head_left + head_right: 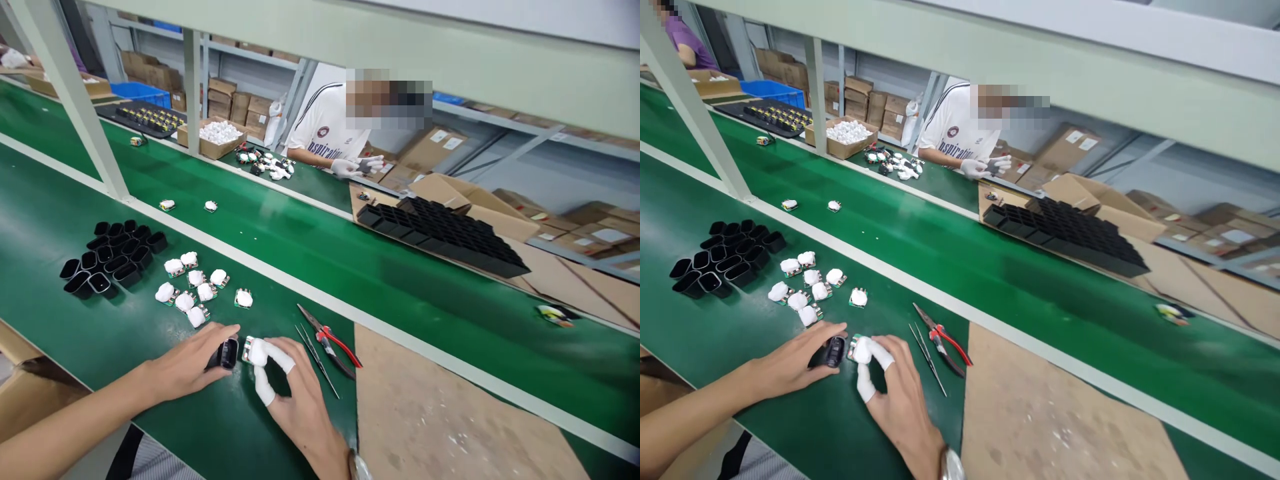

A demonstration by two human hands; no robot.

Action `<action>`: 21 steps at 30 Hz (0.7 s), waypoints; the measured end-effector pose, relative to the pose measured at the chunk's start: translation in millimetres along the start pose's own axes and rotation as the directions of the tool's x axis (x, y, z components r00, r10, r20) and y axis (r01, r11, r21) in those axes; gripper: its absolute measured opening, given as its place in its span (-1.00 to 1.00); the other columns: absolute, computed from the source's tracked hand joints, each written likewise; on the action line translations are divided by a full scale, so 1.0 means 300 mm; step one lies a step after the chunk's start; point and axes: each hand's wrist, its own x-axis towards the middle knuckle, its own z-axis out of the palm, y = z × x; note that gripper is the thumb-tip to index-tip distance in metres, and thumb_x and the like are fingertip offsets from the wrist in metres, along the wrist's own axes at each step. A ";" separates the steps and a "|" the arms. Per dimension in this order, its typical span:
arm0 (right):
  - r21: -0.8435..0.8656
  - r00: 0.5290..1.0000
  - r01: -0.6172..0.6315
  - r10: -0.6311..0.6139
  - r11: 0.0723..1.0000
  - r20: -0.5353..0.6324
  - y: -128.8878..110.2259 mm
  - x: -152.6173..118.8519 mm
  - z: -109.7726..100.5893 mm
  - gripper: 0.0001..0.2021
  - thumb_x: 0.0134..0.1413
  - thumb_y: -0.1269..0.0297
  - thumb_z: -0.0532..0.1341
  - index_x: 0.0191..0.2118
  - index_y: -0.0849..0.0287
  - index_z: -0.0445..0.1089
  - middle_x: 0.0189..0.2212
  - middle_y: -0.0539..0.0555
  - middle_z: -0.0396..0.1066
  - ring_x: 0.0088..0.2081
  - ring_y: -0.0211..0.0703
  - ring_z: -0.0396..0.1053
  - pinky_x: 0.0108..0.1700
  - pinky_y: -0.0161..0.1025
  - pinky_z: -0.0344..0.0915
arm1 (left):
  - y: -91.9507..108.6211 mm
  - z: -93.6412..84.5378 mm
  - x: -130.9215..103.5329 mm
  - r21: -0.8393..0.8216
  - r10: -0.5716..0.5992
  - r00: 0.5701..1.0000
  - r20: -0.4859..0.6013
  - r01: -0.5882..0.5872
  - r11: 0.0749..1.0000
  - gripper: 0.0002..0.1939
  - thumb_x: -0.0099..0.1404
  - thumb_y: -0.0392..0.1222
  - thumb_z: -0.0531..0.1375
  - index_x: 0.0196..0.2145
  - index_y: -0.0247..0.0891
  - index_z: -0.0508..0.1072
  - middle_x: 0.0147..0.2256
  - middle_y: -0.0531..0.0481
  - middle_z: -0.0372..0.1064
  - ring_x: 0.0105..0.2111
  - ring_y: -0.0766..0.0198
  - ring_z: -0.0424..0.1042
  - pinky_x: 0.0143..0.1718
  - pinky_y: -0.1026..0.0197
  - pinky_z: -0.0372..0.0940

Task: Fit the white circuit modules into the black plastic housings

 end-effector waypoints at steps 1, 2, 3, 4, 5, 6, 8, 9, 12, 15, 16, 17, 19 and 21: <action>0.006 0.999 0.035 -0.035 0.999 0.012 -0.017 0.006 -0.008 -0.52 0.29 0.54 0.23 0.27 0.11 0.26 0.06 0.23 0.44 0.11 0.07 0.39 0.08 0.08 0.50 | 0.001 -0.001 0.000 -0.018 0.021 1.000 -0.003 -0.021 1.000 -0.21 0.51 -0.23 0.21 0.50 0.05 -0.12 0.21 -0.20 0.34 0.19 -0.01 0.42 0.19 -0.11 0.44; 0.000 0.997 0.071 -0.071 0.997 0.035 -0.032 0.010 -0.015 -0.49 0.27 0.57 0.24 0.27 0.12 0.26 0.09 0.25 0.42 0.13 0.09 0.37 0.08 0.09 0.49 | 0.004 -0.002 0.001 -0.033 0.038 0.999 -0.005 -0.038 0.999 -0.20 0.51 -0.25 0.20 0.51 0.04 -0.13 0.22 -0.21 0.34 0.20 -0.01 0.41 0.20 -0.11 0.43; -0.016 0.993 0.102 -0.101 0.995 0.058 -0.046 0.011 -0.019 -0.48 0.25 0.60 0.24 0.27 0.15 0.26 0.11 0.27 0.41 0.14 0.12 0.35 0.08 0.10 0.49 | 0.006 -0.004 0.003 -0.046 0.050 0.999 -0.010 -0.051 0.998 -0.20 0.51 -0.28 0.19 0.51 0.04 -0.15 0.23 -0.21 0.33 0.22 0.00 0.40 0.22 -0.11 0.43; -0.039 0.989 0.126 -0.123 0.991 0.079 -0.056 0.011 -0.022 -0.47 0.23 0.61 0.25 0.27 0.17 0.26 0.12 0.29 0.39 0.15 0.14 0.34 0.07 0.11 0.49 | 0.009 -0.006 0.005 -0.055 0.059 0.998 -0.012 -0.060 0.997 -0.19 0.51 -0.30 0.17 0.51 0.03 -0.16 0.25 -0.22 0.31 0.24 0.00 0.38 0.23 -0.12 0.42; -0.065 0.986 0.142 -0.136 0.988 0.096 -0.064 0.009 -0.023 -0.47 0.22 0.63 0.25 0.26 0.19 0.27 0.12 0.31 0.38 0.16 0.17 0.33 0.05 0.12 0.50 | 0.012 -0.008 0.007 -0.060 0.065 0.998 -0.011 -0.066 0.996 -0.19 0.51 -0.32 0.16 0.52 0.02 -0.18 0.26 -0.22 0.30 0.26 0.01 0.37 0.24 -0.12 0.41; -0.088 0.984 0.152 -0.142 0.984 0.112 -0.068 0.006 -0.023 -0.48 0.21 0.63 0.26 0.24 0.21 0.28 0.13 0.33 0.37 0.16 0.20 0.32 0.04 0.13 0.50 | 0.014 -0.009 0.008 -0.063 0.069 0.998 -0.006 -0.070 0.996 -0.18 0.51 -0.33 0.15 0.52 0.01 -0.19 0.27 -0.23 0.29 0.27 0.01 0.35 0.25 -0.13 0.41; -0.122 0.979 0.160 -0.141 0.980 0.149 -0.071 -0.002 -0.023 -0.52 0.21 0.63 0.25 0.22 0.23 0.30 0.13 0.34 0.36 0.17 0.23 0.30 0.02 0.14 0.50 | 0.016 -0.011 0.010 -0.066 0.069 0.998 0.006 -0.068 0.996 -0.18 0.51 -0.35 0.13 0.52 0.00 -0.22 0.28 -0.24 0.27 0.29 0.01 0.33 0.26 -0.14 0.40; -0.135 0.976 0.160 -0.135 0.978 0.173 -0.070 -0.007 -0.023 -0.53 0.22 0.63 0.24 0.20 0.23 0.31 0.14 0.34 0.35 0.17 0.24 0.29 0.02 0.15 0.50 | 0.017 -0.011 0.010 -0.066 0.066 0.998 0.012 -0.065 0.996 -0.18 0.51 -0.36 0.12 0.52 -0.01 -0.23 0.28 -0.25 0.26 0.30 0.02 0.32 0.27 -0.14 0.39; -0.171 0.962 0.163 -0.117 0.972 0.248 -0.071 -0.014 -0.027 -0.61 0.24 0.61 0.20 0.14 0.23 0.35 0.18 0.33 0.30 0.20 0.27 0.25 0.06 0.18 0.50 | 0.017 -0.010 0.010 -0.064 0.066 0.998 0.014 -0.065 0.996 -0.17 0.51 -0.37 0.11 0.52 0.00 -0.25 0.28 -0.24 0.27 0.29 0.04 0.32 0.27 -0.13 0.39; -0.216 0.957 0.189 -0.130 0.958 0.260 -0.083 -0.005 -0.029 -0.73 0.25 0.60 0.17 0.01 0.24 0.40 0.18 0.34 0.29 0.20 0.29 0.25 0.05 0.20 0.51 | 0.015 -0.006 0.011 -0.051 0.091 0.996 -0.008 -0.091 0.995 -0.19 0.53 -0.36 0.10 0.52 0.01 -0.25 0.27 -0.23 0.30 0.28 0.03 0.32 0.27 -0.14 0.39; -0.232 0.958 0.201 -0.141 0.952 0.251 -0.090 0.002 -0.028 -0.76 0.24 0.60 0.16 -0.04 0.24 0.41 0.15 0.35 0.31 0.19 0.28 0.27 0.03 0.19 0.53 | 0.015 -0.004 0.011 -0.047 0.100 0.995 -0.015 -0.100 0.994 -0.20 0.54 -0.35 0.10 0.52 0.01 -0.24 0.26 -0.23 0.31 0.28 0.02 0.32 0.26 -0.14 0.39; -0.249 0.959 0.211 -0.151 0.945 0.240 -0.097 0.010 -0.028 -0.77 0.23 0.62 0.15 -0.09 0.23 0.42 0.13 0.34 0.32 0.17 0.27 0.28 0.01 0.17 0.54 | 0.014 -0.002 0.011 -0.043 0.105 0.994 -0.018 -0.106 0.993 -0.20 0.54 -0.34 0.10 0.52 0.01 -0.24 0.26 -0.23 0.32 0.28 0.02 0.32 0.26 -0.15 0.38; -0.268 0.960 0.224 -0.165 0.937 0.226 -0.108 0.025 -0.027 -0.75 0.20 0.65 0.11 -0.15 0.22 0.42 0.09 0.33 0.36 0.15 0.25 0.32 -0.01 0.14 0.56 | 0.013 0.000 0.010 -0.041 0.108 0.994 -0.010 -0.108 0.993 -0.20 0.54 -0.33 0.11 0.52 0.02 -0.24 0.26 -0.22 0.32 0.27 0.00 0.31 0.25 -0.15 0.38; -0.245 0.961 0.214 -0.158 0.946 0.229 -0.111 0.033 -0.030 -0.71 0.20 0.64 0.09 -0.09 0.21 0.43 0.07 0.32 0.39 0.14 0.21 0.35 0.00 0.11 0.57 | 0.014 -0.002 0.007 -0.043 0.101 0.995 0.006 -0.101 0.994 -0.19 0.54 -0.32 0.13 0.51 0.03 -0.23 0.27 -0.21 0.32 0.26 -0.02 0.32 0.25 -0.17 0.37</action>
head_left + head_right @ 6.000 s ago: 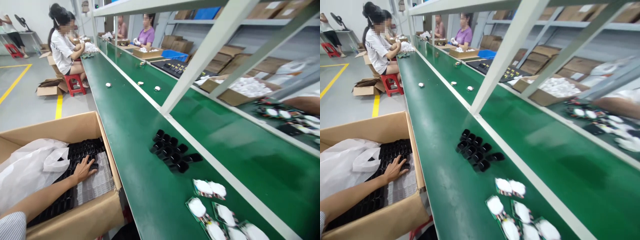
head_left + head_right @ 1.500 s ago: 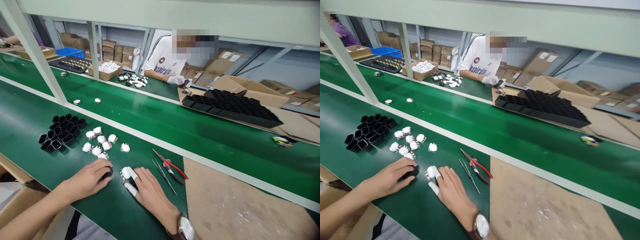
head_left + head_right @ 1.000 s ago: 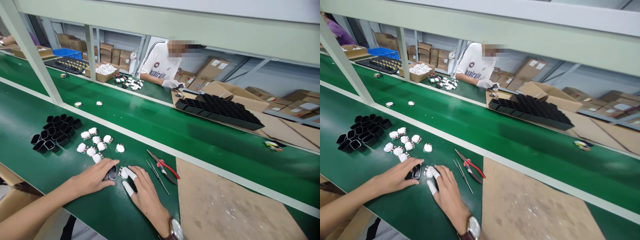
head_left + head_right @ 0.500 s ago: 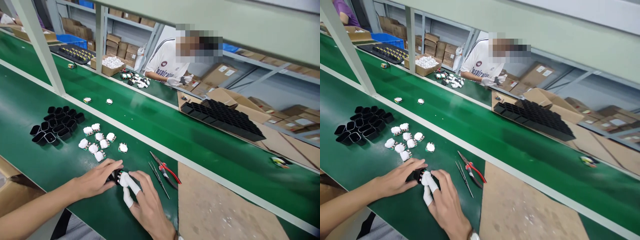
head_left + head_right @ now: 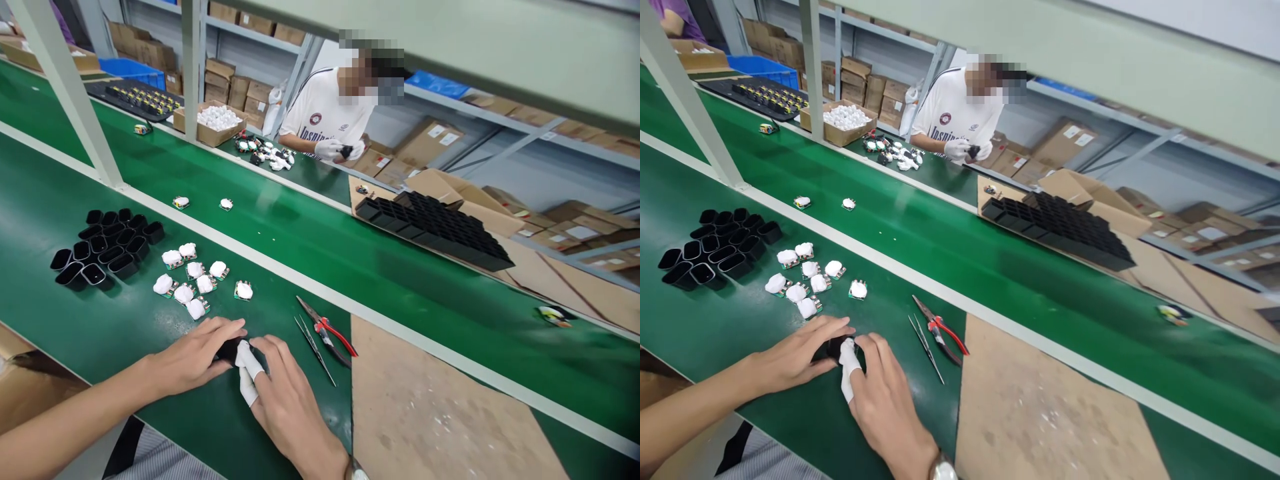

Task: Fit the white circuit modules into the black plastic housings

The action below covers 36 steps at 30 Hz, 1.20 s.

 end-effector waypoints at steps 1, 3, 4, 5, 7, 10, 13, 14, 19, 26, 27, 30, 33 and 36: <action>0.030 1.000 -0.016 0.016 0.999 0.013 0.003 0.000 -0.001 -0.68 0.23 0.62 0.10 0.00 0.21 0.43 0.10 0.31 0.39 0.16 0.19 0.35 0.02 0.11 0.58 | 0.002 -0.002 -0.002 -0.001 -0.012 1.000 0.011 0.012 1.000 -0.19 0.53 -0.32 0.14 0.51 0.03 -0.23 0.28 -0.20 0.32 0.26 -0.03 0.32 0.25 -0.17 0.36; 0.105 0.997 -0.062 0.058 0.993 0.045 0.016 -0.009 -0.001 -0.62 0.31 0.51 0.15 0.21 0.23 0.33 0.22 0.34 0.34 0.25 0.18 0.32 0.10 0.11 0.56 | 0.008 -0.008 -0.005 -0.007 -0.046 0.998 0.040 0.046 0.999 -0.17 0.52 -0.29 0.16 0.52 0.03 -0.24 0.31 -0.19 0.30 0.29 -0.05 0.30 0.27 -0.16 0.35; 0.140 0.996 -0.079 0.072 0.987 0.057 0.025 -0.015 0.003 -0.57 0.33 0.47 0.18 0.27 0.23 0.28 0.29 0.35 0.29 0.30 0.19 0.28 0.15 0.12 0.53 | 0.011 -0.010 -0.007 -0.012 -0.067 0.996 0.058 0.068 0.998 -0.15 0.51 -0.27 0.18 0.52 0.02 -0.25 0.32 -0.19 0.29 0.31 -0.05 0.30 0.27 -0.15 0.35; 0.170 0.995 -0.089 0.079 0.981 0.061 0.033 -0.022 0.009 -0.54 0.34 0.44 0.21 0.30 0.23 0.25 0.34 0.36 0.23 0.34 0.19 0.24 0.20 0.13 0.51 | 0.015 -0.012 -0.007 -0.018 -0.085 0.994 0.075 0.086 0.996 -0.14 0.51 -0.26 0.19 0.52 0.00 -0.26 0.34 -0.19 0.27 0.32 -0.06 0.30 0.27 -0.12 0.36; 0.219 0.996 -0.078 0.069 0.973 0.048 0.048 -0.034 0.028 -0.57 0.33 0.45 0.25 0.26 0.21 0.29 0.37 0.35 0.20 0.37 0.19 0.21 0.24 0.13 0.47 | 0.020 -0.011 -0.007 -0.033 -0.100 0.991 0.088 0.103 0.994 -0.16 0.50 -0.27 0.18 0.51 -0.03 -0.22 0.35 -0.22 0.25 0.31 -0.04 0.33 0.25 -0.08 0.39; 0.269 0.999 -0.049 0.043 0.962 0.030 0.060 -0.048 0.069 -0.68 0.33 0.51 0.21 0.15 0.19 0.37 0.29 0.31 0.30 0.30 0.15 0.31 0.21 0.11 0.50 | 0.018 -0.006 -0.006 -0.058 -0.058 0.998 0.028 0.060 0.997 -0.33 0.48 -0.34 0.15 0.42 -0.11 -0.02 0.28 -0.25 0.30 0.24 0.02 0.41 0.23 -0.04 0.42; 0.285 0.998 -0.064 0.059 0.956 0.026 0.062 -0.057 0.099 -0.66 0.34 0.56 0.15 0.16 0.20 0.36 0.18 0.30 0.38 0.15 0.08 0.43 0.08 0.03 0.56 | 0.005 -0.003 -0.006 0.003 0.047 0.999 -0.024 -0.047 0.999 -0.61 0.48 -0.37 0.15 0.20 -0.17 0.25 0.16 -0.23 0.37 0.12 0.06 0.48 0.13 0.02 0.48; 0.281 0.997 -0.074 0.068 0.957 0.034 0.062 -0.058 0.103 -0.63 0.34 0.55 0.14 0.20 0.21 0.33 0.15 0.30 0.39 0.11 0.07 0.44 0.04 0.01 0.58 | 0.002 -0.003 -0.005 0.050 0.098 0.995 -0.033 -0.096 0.994 -0.68 0.49 -0.39 0.14 0.14 -0.18 0.31 0.13 -0.23 0.38 0.07 0.07 0.50 0.08 0.04 0.50; 0.295 0.997 -0.078 0.068 0.952 0.044 0.073 -0.043 0.098 -0.66 0.40 0.44 0.15 0.23 0.19 0.33 0.05 0.27 0.41 0.01 0.05 0.45 -0.05 0.00 0.57 | 0.009 -0.011 0.017 0.175 0.293 0.947 -0.131 -0.269 0.947 -0.78 0.47 -0.45 0.18 0.02 -0.26 0.43 0.06 -0.28 0.44 -0.05 0.08 0.55 -0.07 0.10 0.51; 0.602 0.978 -0.177 0.209 0.778 0.017 0.128 -0.048 0.083 -0.59 0.42 0.37 0.23 0.30 0.02 0.29 0.02 0.14 0.45 -0.01 -0.12 0.49 0.03 -0.15 0.50 | 0.023 -0.007 0.052 0.112 0.304 0.940 -0.158 -0.288 0.951 -0.80 0.43 -0.48 0.22 -0.09 -0.25 0.44 -0.01 -0.25 0.51 -0.14 0.12 0.55 -0.15 0.09 0.48; 0.600 0.972 -0.195 0.235 0.776 0.013 0.136 -0.052 0.084 -0.58 0.43 0.37 0.20 0.31 0.02 0.27 0.03 0.15 0.44 0.00 -0.11 0.49 0.04 -0.14 0.49 | 0.021 -0.001 0.053 0.099 0.296 0.943 -0.155 -0.284 0.954 -0.80 0.43 -0.48 0.23 -0.10 -0.23 0.44 -0.01 -0.24 0.52 -0.14 0.12 0.55 -0.14 0.08 0.48; 0.524 0.960 -0.261 0.275 0.811 0.052 0.150 -0.062 0.096 -0.60 0.47 0.36 0.13 0.33 0.03 0.25 0.08 0.19 0.42 -0.01 -0.08 0.50 0.02 -0.10 0.50 | 0.020 0.009 0.055 0.005 0.185 0.971 -0.153 -0.186 0.983 -0.87 0.43 -0.40 0.27 -0.16 -0.20 0.47 -0.04 -0.18 0.57 -0.14 0.13 0.57 -0.12 0.08 0.49; 0.484 0.957 -0.271 0.287 0.832 0.044 0.154 -0.071 0.113 -0.62 0.48 0.36 0.10 0.32 0.06 0.25 0.07 0.20 0.44 -0.05 -0.07 0.51 0.00 -0.09 0.52 | 0.014 -0.026 0.078 -0.258 -0.097 0.972 -0.213 0.040 0.965 -0.91 0.42 -0.23 0.32 -0.22 -0.22 0.45 -0.15 -0.13 0.61 -0.24 0.16 0.63 -0.24 0.15 0.54; 0.463 0.963 -0.241 0.269 0.853 0.006 0.153 -0.082 0.130 -0.64 0.47 0.39 0.09 0.28 0.08 0.28 0.05 0.20 0.45 -0.05 -0.08 0.52 -0.01 -0.11 0.53 | -0.019 -0.122 0.156 -0.328 -0.269 0.928 -0.258 0.178 0.928 -0.79 0.38 -0.10 0.36 -0.25 -0.25 0.45 -0.21 -0.10 0.62 -0.30 0.16 0.65 -0.29 0.16 0.57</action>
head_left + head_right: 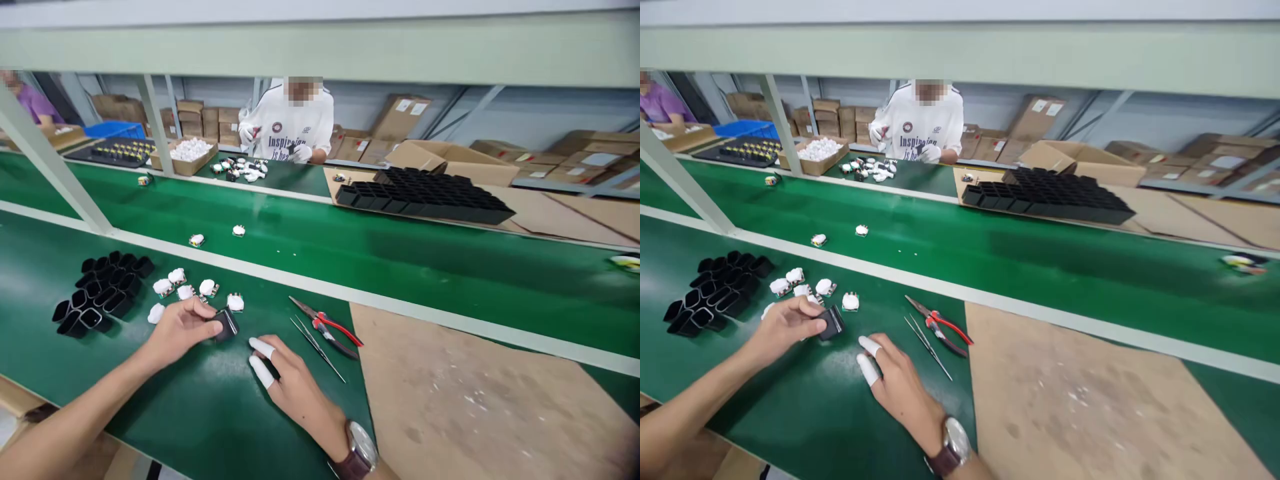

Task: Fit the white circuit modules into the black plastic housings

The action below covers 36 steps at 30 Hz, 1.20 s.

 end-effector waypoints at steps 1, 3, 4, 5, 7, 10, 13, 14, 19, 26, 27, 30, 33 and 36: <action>-0.020 1.000 0.016 -0.017 1.000 -0.017 0.003 -0.004 0.005 -0.65 0.46 0.39 0.09 0.27 0.09 0.30 0.05 0.20 0.45 -0.04 -0.07 0.52 -0.01 -0.11 0.53 | 0.003 -0.029 0.056 0.104 0.010 1.000 -0.024 -0.007 0.995 -0.78 0.36 -0.07 0.37 -0.26 -0.25 0.47 -0.20 -0.10 0.62 -0.28 0.16 0.65 -0.26 0.15 0.57; -0.065 0.997 0.056 -0.060 0.996 -0.056 0.007 -0.010 0.015 -0.67 0.45 0.41 0.10 0.23 0.10 0.32 0.04 0.20 0.45 -0.02 -0.05 0.52 0.00 -0.09 0.54 | 0.004 -0.089 0.196 0.371 0.074 0.995 -0.068 -0.044 0.928 -0.80 0.34 -0.08 0.37 -0.27 -0.25 0.51 -0.14 -0.10 0.61 -0.23 0.15 0.64 -0.17 0.13 0.57; -0.084 0.994 0.076 -0.081 0.994 -0.068 0.009 -0.012 0.018 -0.67 0.44 0.42 0.10 0.23 0.10 0.33 0.03 0.20 0.45 -0.01 -0.04 0.52 0.01 -0.08 0.55 | 0.001 -0.118 0.275 0.484 0.106 0.990 -0.088 -0.051 0.874 -0.83 0.33 -0.11 0.37 -0.26 -0.24 0.52 -0.11 -0.10 0.61 -0.18 0.14 0.63 -0.11 0.11 0.56; -0.095 0.992 0.093 -0.101 0.991 -0.074 0.011 -0.014 0.021 -0.66 0.42 0.43 0.11 0.22 0.10 0.34 0.03 0.20 0.45 0.00 -0.03 0.51 0.02 -0.08 0.55 | -0.004 -0.148 0.356 0.551 0.128 0.985 -0.116 -0.043 0.833 -0.87 0.34 -0.15 0.37 -0.25 -0.24 0.54 -0.09 -0.11 0.60 -0.12 0.12 0.62 -0.03 0.08 0.54; -0.096 0.990 0.117 -0.123 0.989 -0.068 0.013 -0.019 0.022 -0.64 0.40 0.47 0.10 0.22 0.10 0.33 0.03 0.20 0.44 0.03 -0.03 0.49 0.07 -0.07 0.53 | -0.018 -0.207 0.508 0.646 0.147 0.972 -0.185 0.008 0.763 -0.90 0.38 -0.20 0.34 -0.21 -0.27 0.55 -0.05 -0.15 0.56 0.00 0.06 0.56 0.11 -0.02 0.47; -0.085 0.990 0.125 -0.129 0.988 -0.048 0.020 -0.029 0.019 -0.65 0.37 0.50 0.09 0.18 0.12 0.35 0.06 0.20 0.41 0.07 -0.06 0.46 0.15 -0.12 0.48 | -0.040 -0.275 0.661 0.741 0.129 0.956 -0.262 0.114 0.662 -0.78 0.47 -0.14 0.30 -0.03 -0.32 0.53 0.00 -0.15 0.51 -0.02 0.06 0.54 0.05 -0.09 0.48; -0.107 0.993 0.114 -0.117 0.988 -0.019 0.041 -0.040 0.028 -0.65 0.28 0.56 0.11 0.10 0.14 0.39 0.09 0.21 0.39 0.10 -0.05 0.42 0.19 -0.16 0.44 | -0.062 -0.288 0.701 0.811 0.125 0.956 -0.266 0.152 0.565 -0.69 0.50 -0.09 0.27 0.09 -0.29 0.48 0.08 -0.16 0.46 0.01 0.06 0.52 0.05 -0.11 0.47; -0.125 0.994 0.111 -0.111 0.986 0.002 0.052 -0.042 0.036 -0.63 0.21 0.59 0.14 0.08 0.15 0.40 0.10 0.20 0.39 0.09 -0.04 0.41 0.19 -0.16 0.43 | -0.069 -0.278 0.698 0.833 0.134 0.958 -0.255 0.147 0.534 -0.69 0.51 -0.09 0.26 0.10 -0.28 0.48 0.11 -0.17 0.44 0.06 0.03 0.49 0.09 -0.14 0.44; -0.273 0.992 0.113 -0.095 0.955 0.078 0.114 -0.038 0.096 -0.66 -0.04 0.51 0.31 -0.09 0.15 0.43 0.00 0.15 0.42 -0.06 0.02 0.38 0.01 -0.10 0.47 | -0.109 -0.161 0.702 0.908 0.106 0.992 -0.076 0.025 0.417 -0.55 0.46 0.00 0.29 0.19 -0.26 0.44 0.17 -0.26 0.40 0.17 -0.10 0.41 0.16 -0.10 0.39; -0.427 0.962 0.193 -0.255 0.884 -0.094 0.176 -0.029 0.177 -0.90 0.24 0.35 0.30 -0.17 0.09 0.38 -0.14 0.05 0.42 -0.24 -0.14 0.35 -0.23 -0.23 0.38 | -0.119 0.088 0.891 0.915 0.034 0.994 0.106 -0.111 0.388 -0.57 0.51 -0.05 0.25 0.23 -0.26 0.40 0.18 -0.21 0.39 0.09 -0.02 0.48 0.08 -0.16 0.46; -0.427 0.962 0.184 -0.251 0.885 -0.105 0.184 -0.029 0.186 -0.90 0.25 0.35 0.31 -0.19 0.08 0.37 -0.16 0.04 0.42 -0.25 -0.15 0.35 -0.25 -0.24 0.37 | -0.112 0.124 0.915 0.911 0.040 0.990 0.135 -0.140 0.388 -0.57 0.51 -0.05 0.25 0.24 -0.25 0.39 0.20 -0.21 0.37 0.10 -0.02 0.47 0.09 -0.17 0.45; -0.404 0.974 0.146 -0.202 0.903 -0.099 0.200 -0.030 0.201 -0.85 0.19 0.41 0.34 -0.22 0.06 0.36 -0.17 0.00 0.42 -0.28 -0.17 0.35 -0.25 -0.26 0.36 | -0.089 0.210 0.959 0.896 0.042 0.973 0.227 -0.226 0.382 -0.59 0.52 -0.07 0.25 0.23 -0.23 0.41 0.21 -0.20 0.37 0.11 -0.01 0.47 0.10 -0.16 0.45; -0.388 0.984 0.146 -0.174 0.910 -0.039 0.186 -0.036 0.180 -0.79 0.11 0.46 0.37 -0.19 0.09 0.39 -0.11 0.02 0.42 -0.21 -0.14 0.37 -0.19 -0.24 0.40 | -0.063 0.245 0.964 0.886 0.032 0.961 0.273 -0.264 0.381 -0.62 0.52 -0.08 0.25 0.20 -0.24 0.43 0.16 -0.19 0.41 0.08 0.01 0.49 0.08 -0.14 0.46; -0.353 0.989 0.147 -0.143 0.924 0.038 0.136 -0.040 0.122 -0.75 0.02 0.43 0.38 -0.15 0.13 0.42 -0.01 0.08 0.40 -0.10 -0.06 0.36 -0.05 -0.18 0.43 | -0.022 0.225 0.930 0.878 0.043 0.959 0.280 -0.274 0.394 -0.65 0.54 -0.10 0.20 0.21 -0.23 0.43 0.14 -0.21 0.42 0.10 -0.02 0.47 0.07 -0.11 0.46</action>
